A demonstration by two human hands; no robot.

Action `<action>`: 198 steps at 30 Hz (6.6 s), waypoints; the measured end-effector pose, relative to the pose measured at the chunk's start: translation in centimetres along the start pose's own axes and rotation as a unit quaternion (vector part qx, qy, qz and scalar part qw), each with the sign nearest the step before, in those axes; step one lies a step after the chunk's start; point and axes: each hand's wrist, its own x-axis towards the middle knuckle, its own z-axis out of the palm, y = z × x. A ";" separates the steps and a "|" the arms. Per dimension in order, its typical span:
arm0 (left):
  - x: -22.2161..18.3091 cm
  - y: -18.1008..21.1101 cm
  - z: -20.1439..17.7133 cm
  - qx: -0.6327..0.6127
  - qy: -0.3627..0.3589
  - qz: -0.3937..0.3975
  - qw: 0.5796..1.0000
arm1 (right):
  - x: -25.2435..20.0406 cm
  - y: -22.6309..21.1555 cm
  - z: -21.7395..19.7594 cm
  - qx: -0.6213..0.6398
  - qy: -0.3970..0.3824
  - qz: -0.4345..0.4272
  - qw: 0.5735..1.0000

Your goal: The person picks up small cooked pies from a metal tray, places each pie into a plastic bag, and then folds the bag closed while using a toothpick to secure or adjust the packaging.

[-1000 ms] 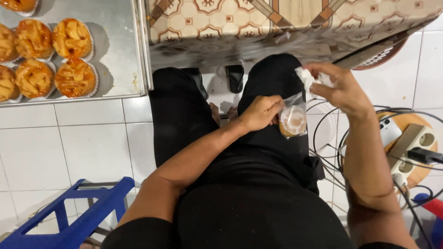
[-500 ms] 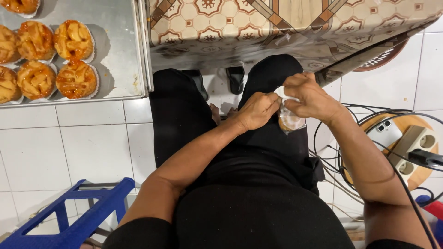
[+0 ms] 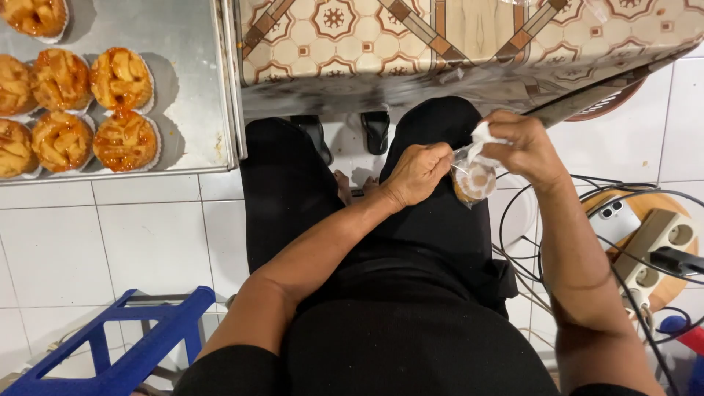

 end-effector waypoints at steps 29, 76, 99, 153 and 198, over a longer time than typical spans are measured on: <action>-0.3 11.8 -5.3 -0.494 0.239 -0.156 0.821 | 3.1 -16.0 3.2 -0.178 0.074 -0.050 0.980; -4.4 23.3 -12.7 0.046 0.151 0.120 0.980 | 2.5 -19.4 6.2 0.487 -0.006 -0.087 0.869; -4.5 8.2 -2.1 0.054 0.189 -0.177 0.964 | -3.7 -12.9 12.7 -0.411 0.310 -0.050 0.856; -2.7 5.4 -1.4 0.027 0.014 0.157 0.987 | -0.7 -9.4 6.1 -0.345 0.119 -0.285 0.886; -4.2 6.4 -0.9 -0.070 0.074 0.117 0.988 | -3.6 -0.6 3.1 -0.422 0.111 -0.209 0.875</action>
